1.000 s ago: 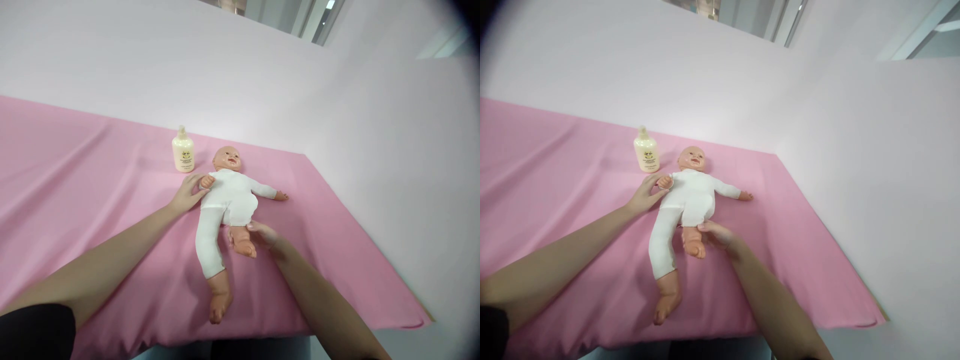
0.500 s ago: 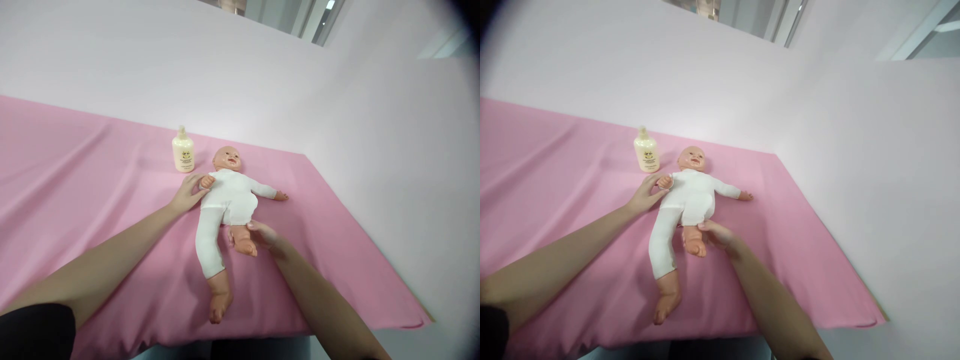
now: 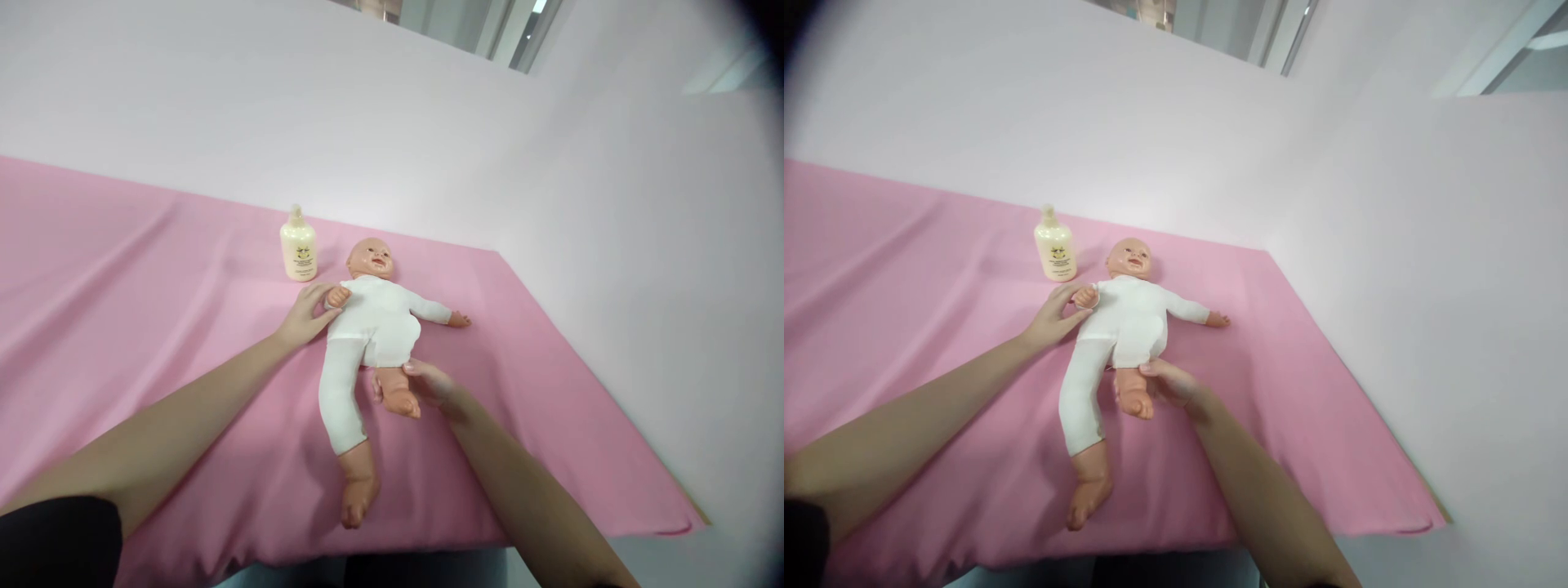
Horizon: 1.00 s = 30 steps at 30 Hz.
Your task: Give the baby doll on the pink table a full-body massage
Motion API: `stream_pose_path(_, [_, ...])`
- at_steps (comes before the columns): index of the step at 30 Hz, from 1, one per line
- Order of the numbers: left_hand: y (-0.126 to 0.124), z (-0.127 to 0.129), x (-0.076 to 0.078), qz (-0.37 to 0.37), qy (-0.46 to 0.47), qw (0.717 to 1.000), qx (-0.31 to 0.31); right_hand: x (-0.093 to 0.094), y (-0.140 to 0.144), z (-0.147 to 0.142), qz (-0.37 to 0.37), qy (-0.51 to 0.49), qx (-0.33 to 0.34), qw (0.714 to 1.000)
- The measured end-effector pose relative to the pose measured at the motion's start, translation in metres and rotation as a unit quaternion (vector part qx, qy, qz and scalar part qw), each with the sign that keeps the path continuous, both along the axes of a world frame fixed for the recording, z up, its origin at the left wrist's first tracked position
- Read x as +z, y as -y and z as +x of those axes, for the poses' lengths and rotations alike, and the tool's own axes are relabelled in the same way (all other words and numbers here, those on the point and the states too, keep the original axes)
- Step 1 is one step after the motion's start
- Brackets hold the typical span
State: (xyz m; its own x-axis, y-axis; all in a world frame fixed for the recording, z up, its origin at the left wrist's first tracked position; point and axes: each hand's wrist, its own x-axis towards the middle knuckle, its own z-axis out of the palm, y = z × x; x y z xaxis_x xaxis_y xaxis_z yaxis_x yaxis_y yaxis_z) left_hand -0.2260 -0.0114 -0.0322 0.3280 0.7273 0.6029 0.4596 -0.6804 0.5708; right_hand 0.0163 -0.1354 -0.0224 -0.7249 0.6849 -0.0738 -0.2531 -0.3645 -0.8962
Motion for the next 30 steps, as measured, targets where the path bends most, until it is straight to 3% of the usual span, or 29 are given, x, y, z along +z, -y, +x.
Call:
stream_pose_path(9, [-0.0004,0.0002,-0.0001,-0.003,0.004,1.000,-0.003,-0.0042,-0.0009,0.0010,0.027,0.003,0.007,1.000])
stream_pose_path(30, [-0.0011,-0.0003,-0.0009,-0.003,0.005,1.000,0.005,-0.0041,0.0008,0.0036,-0.005,0.016,-0.016,1.000])
